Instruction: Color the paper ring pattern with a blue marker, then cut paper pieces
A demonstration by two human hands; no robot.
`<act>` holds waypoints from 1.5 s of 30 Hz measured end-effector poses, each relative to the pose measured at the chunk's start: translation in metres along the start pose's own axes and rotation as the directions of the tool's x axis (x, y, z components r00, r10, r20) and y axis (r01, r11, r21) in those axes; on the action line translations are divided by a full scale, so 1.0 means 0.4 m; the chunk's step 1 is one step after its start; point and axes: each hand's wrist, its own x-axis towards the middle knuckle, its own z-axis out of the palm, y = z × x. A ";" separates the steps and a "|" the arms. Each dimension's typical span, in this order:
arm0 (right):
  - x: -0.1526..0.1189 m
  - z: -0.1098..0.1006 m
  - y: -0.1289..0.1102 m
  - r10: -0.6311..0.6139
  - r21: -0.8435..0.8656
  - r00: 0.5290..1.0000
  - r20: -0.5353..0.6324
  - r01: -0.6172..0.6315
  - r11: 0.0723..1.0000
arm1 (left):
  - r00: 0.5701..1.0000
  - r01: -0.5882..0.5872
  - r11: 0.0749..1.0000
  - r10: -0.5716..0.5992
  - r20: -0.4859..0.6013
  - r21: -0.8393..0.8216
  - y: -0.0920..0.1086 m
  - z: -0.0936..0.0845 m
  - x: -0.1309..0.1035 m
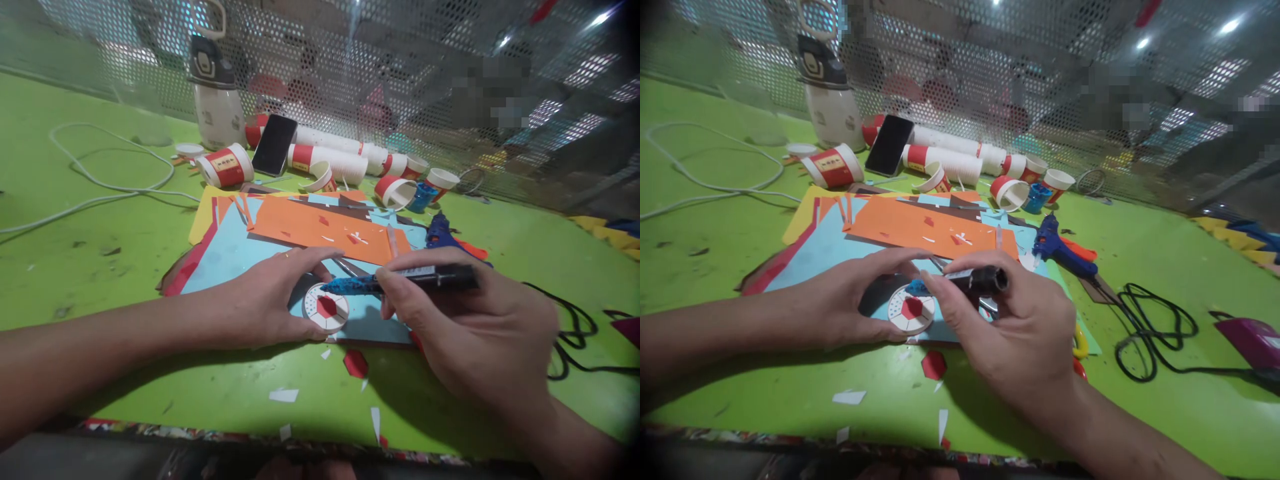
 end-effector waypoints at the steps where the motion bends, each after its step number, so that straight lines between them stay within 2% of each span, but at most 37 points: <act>1: 0.001 0.003 0.001 0.003 0.008 1.000 0.013 -0.003 1.000 | 1.000 0.005 1.000 -0.005 0.007 -0.003 0.003 -0.001 0.000; 19: 0.004 0.022 -0.004 0.018 0.052 0.997 0.081 -0.022 0.998 | 0.999 -0.039 0.999 0.039 -0.021 -0.031 0.001 0.004 0.001; 24: 0.007 0.024 0.000 0.010 0.060 0.998 0.061 -0.013 0.998 | 0.998 -0.060 0.998 0.059 -0.022 -0.035 -0.001 0.003 0.000; 30: 0.016 0.025 -0.010 0.060 0.108 0.994 0.093 -0.070 0.992 | 0.999 -0.047 0.999 0.047 -0.014 -0.014 0.003 0.001 0.002; 36: 0.021 0.032 -0.008 0.128 0.134 0.989 0.069 -0.136 0.982 | 1.000 -0.019 1.000 0.019 0.002 -0.020 0.008 0.003 0.003; 45: 0.013 0.041 -0.008 0.129 0.166 0.990 0.057 -0.137 0.977 | 1.000 -0.015 1.000 0.015 0.001 -0.018 0.010 -0.002 0.004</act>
